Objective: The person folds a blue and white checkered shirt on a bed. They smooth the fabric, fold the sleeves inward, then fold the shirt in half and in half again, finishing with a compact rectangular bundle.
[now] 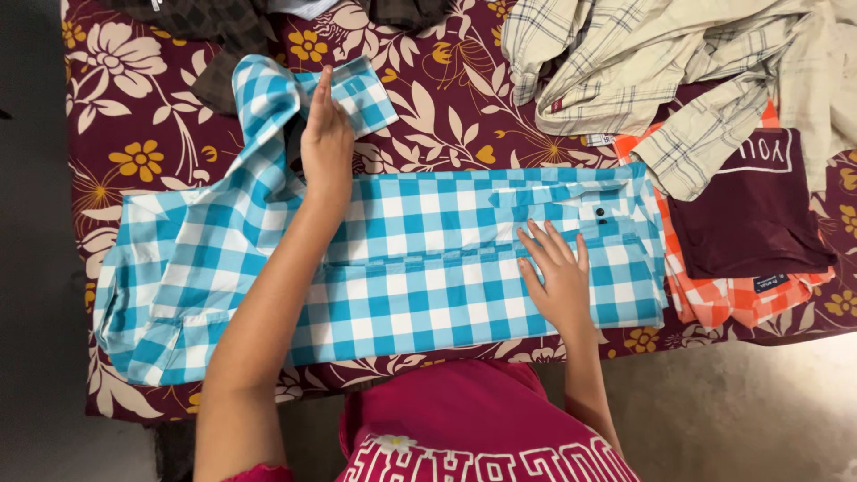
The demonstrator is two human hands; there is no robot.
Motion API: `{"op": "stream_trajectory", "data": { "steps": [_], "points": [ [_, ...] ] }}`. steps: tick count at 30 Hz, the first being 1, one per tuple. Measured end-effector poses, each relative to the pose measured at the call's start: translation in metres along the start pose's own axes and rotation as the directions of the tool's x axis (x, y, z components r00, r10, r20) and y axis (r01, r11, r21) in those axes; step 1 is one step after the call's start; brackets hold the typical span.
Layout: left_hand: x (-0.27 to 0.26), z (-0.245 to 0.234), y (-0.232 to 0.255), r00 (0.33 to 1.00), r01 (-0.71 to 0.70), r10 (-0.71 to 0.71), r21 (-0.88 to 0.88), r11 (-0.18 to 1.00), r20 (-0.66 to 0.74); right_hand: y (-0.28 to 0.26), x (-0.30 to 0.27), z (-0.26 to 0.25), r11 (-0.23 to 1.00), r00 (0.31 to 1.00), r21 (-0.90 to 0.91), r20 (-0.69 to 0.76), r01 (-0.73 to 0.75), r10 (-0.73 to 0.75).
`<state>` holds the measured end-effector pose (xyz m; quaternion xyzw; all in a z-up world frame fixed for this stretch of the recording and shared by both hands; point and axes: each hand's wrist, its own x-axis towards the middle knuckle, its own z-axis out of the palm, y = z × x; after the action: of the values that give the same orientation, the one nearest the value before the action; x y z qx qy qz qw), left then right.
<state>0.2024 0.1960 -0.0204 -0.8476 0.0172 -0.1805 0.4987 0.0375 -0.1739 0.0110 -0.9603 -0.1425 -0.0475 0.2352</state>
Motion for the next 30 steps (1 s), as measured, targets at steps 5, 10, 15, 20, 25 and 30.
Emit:
{"op": "stream_trajectory", "data": {
  "steps": [5, 10, 15, 20, 25, 30],
  "points": [
    [-0.018, -0.020, -0.026, 0.993, 0.085, -0.114, -0.495, 0.865, -0.028, 0.005, -0.001, 0.003, 0.998, 0.999, 0.036, -0.032, 0.041, -0.040],
    [-0.059, -0.111, -0.049, 0.933, 0.094, -0.341, -0.832, 0.547, -0.118, 0.014, -0.007, 0.007, 0.939, 0.987, 0.338, -0.158, 0.067, -0.013],
    [-0.100, -0.213, -0.030, 0.937, -0.029, -0.309, -0.920, 0.391, -0.161, 0.013, -0.001, 0.011, 0.160, 0.978, 0.968, 0.179, -0.196, 0.110],
    [-0.135, -0.251, -0.010, 0.962, -0.182, -0.158, -0.955, 0.233, -0.221, 0.019, 0.003, -0.009, -0.101, 0.848, 0.917, 0.396, -0.386, 0.352],
    [-0.154, -0.242, 0.003, 0.932, -0.358, 0.013, -0.916, 0.181, -0.362, 0.034, 0.005, -0.016, 0.125, 0.899, 0.924, 0.309, -0.360, 0.310],
    [-0.173, -0.221, -0.003, 0.908, -0.418, 0.067, -0.903, 0.098, -0.413, 0.072, -0.004, -0.031, 0.264, 0.881, 0.908, 0.189, -0.325, 0.433]
  ]
}}
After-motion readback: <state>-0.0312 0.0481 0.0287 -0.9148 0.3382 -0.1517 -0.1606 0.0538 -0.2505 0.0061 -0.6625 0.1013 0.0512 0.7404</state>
